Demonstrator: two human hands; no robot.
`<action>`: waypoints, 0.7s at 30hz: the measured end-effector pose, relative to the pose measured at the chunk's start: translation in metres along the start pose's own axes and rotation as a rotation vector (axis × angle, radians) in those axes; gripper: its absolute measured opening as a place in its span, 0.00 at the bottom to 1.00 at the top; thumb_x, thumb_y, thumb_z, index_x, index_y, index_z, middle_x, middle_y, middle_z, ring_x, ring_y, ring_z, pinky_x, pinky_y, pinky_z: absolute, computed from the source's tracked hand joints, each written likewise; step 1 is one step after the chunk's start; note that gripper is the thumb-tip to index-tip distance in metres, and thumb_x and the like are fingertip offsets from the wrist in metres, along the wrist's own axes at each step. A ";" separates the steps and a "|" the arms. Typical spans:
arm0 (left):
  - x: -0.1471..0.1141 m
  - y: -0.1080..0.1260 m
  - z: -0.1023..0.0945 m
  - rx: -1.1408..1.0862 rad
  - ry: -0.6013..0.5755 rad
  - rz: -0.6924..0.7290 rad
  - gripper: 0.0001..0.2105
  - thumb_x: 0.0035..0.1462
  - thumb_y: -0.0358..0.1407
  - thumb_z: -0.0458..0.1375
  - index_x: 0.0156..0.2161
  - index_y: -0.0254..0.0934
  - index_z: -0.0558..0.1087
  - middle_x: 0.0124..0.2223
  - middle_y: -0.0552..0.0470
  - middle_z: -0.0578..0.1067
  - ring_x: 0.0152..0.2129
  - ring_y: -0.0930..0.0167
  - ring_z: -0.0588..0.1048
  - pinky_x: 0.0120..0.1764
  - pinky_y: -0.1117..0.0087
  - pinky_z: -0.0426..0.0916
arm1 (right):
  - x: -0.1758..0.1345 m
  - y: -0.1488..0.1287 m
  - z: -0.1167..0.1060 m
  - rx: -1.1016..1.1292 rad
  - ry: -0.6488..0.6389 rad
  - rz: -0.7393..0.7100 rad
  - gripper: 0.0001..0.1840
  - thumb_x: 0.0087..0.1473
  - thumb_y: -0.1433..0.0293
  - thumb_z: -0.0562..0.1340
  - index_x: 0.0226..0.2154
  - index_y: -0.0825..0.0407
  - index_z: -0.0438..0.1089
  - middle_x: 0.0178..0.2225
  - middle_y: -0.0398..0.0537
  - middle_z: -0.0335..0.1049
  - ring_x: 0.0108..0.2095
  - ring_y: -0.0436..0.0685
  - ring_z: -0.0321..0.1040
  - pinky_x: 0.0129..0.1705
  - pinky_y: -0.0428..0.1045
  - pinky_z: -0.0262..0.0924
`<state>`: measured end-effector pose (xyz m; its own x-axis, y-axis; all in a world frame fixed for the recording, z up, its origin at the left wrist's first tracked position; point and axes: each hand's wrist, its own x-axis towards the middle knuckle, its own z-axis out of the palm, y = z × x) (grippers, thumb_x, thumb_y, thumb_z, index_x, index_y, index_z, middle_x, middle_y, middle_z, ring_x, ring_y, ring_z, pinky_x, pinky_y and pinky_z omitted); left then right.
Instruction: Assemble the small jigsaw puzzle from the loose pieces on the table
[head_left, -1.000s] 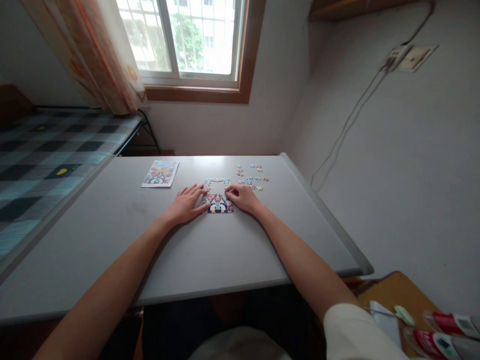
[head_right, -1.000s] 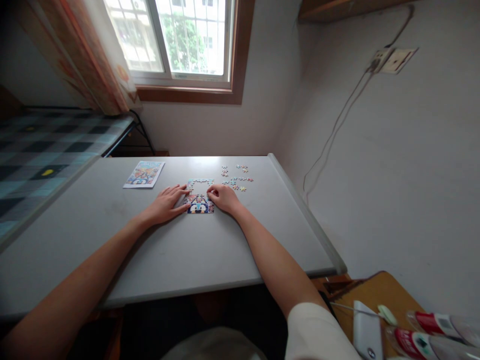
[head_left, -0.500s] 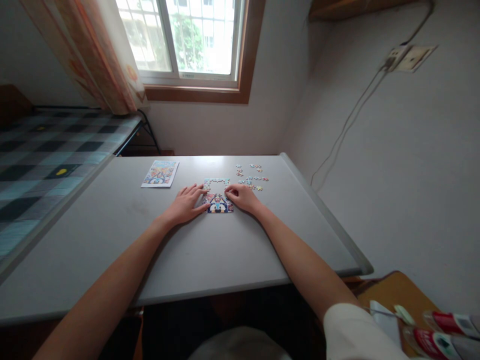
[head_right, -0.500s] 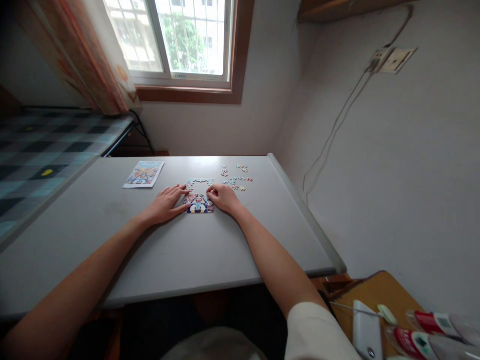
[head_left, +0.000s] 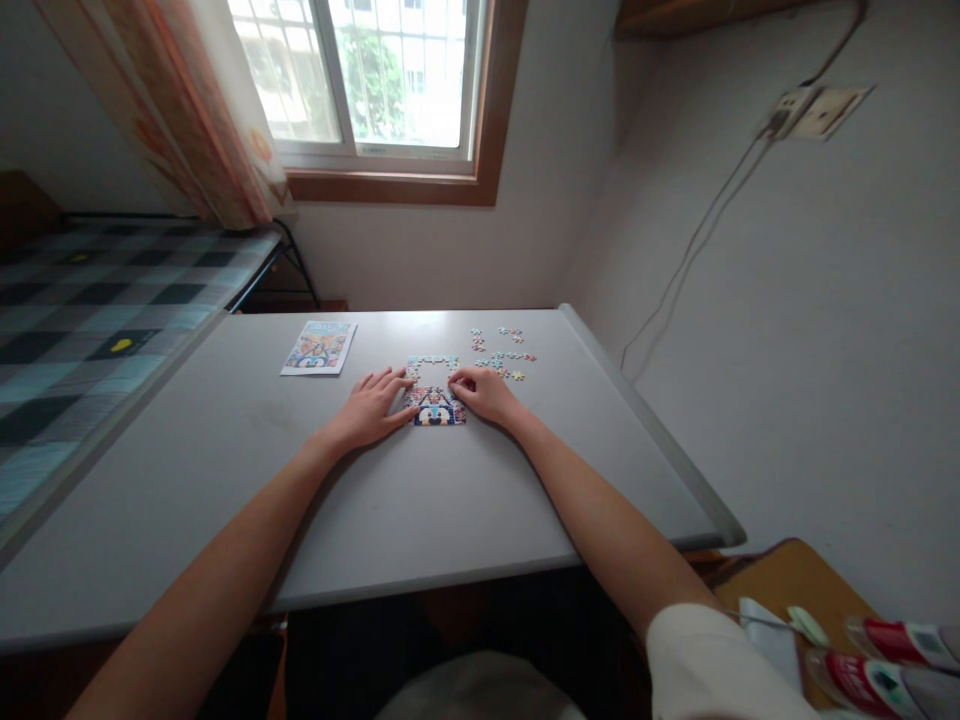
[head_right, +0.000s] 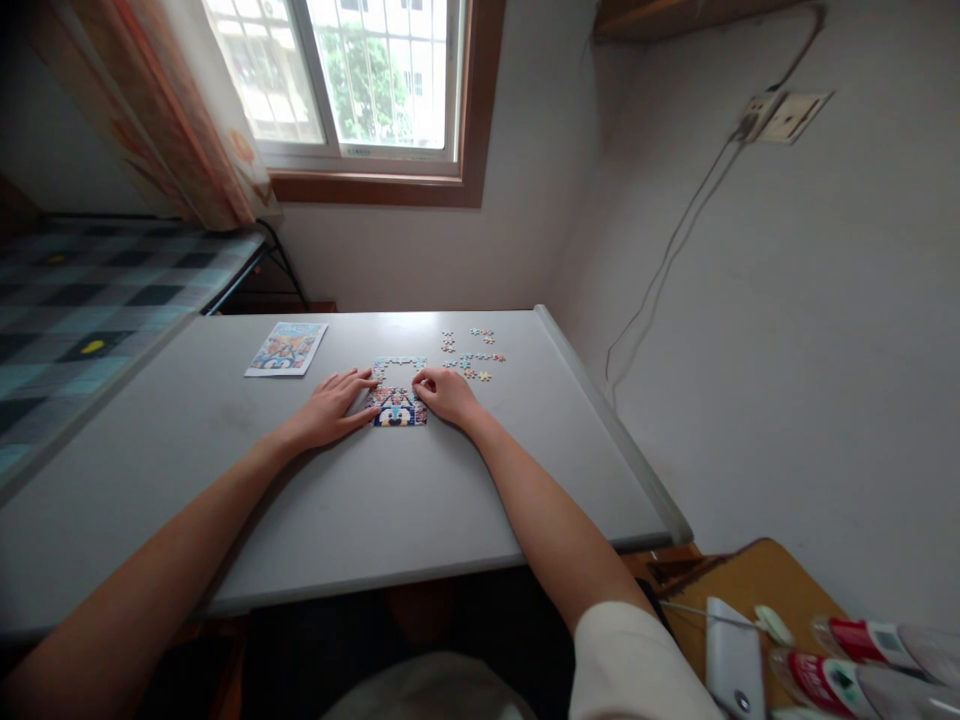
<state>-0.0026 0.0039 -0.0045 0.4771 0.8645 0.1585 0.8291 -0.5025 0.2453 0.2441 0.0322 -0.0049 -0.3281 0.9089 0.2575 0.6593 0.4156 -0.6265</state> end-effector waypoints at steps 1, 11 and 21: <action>0.000 0.000 0.000 -0.002 0.000 0.000 0.24 0.63 0.52 0.49 0.57 0.41 0.65 0.66 0.46 0.59 0.64 0.59 0.54 0.63 0.52 0.47 | 0.000 0.000 0.000 0.000 0.001 -0.001 0.08 0.53 0.69 0.61 0.33 0.51 0.77 0.25 0.42 0.72 0.26 0.49 0.63 0.32 0.43 0.53; -0.001 0.001 0.000 -0.005 0.007 0.006 0.24 0.63 0.51 0.49 0.57 0.40 0.65 0.66 0.46 0.59 0.64 0.59 0.53 0.63 0.53 0.47 | 0.000 0.001 0.001 0.002 0.005 -0.003 0.08 0.53 0.69 0.61 0.33 0.52 0.77 0.26 0.43 0.72 0.27 0.49 0.63 0.32 0.44 0.53; -0.001 0.001 0.000 0.008 0.009 0.006 0.23 0.63 0.51 0.49 0.57 0.41 0.65 0.66 0.47 0.59 0.64 0.60 0.54 0.63 0.54 0.47 | -0.001 0.001 0.000 -0.004 0.004 -0.003 0.08 0.53 0.69 0.61 0.33 0.51 0.77 0.26 0.42 0.72 0.27 0.49 0.63 0.32 0.43 0.53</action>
<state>-0.0020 0.0027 -0.0039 0.4791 0.8614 0.1686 0.8285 -0.5073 0.2371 0.2446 0.0321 -0.0059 -0.3275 0.9078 0.2621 0.6611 0.4183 -0.6229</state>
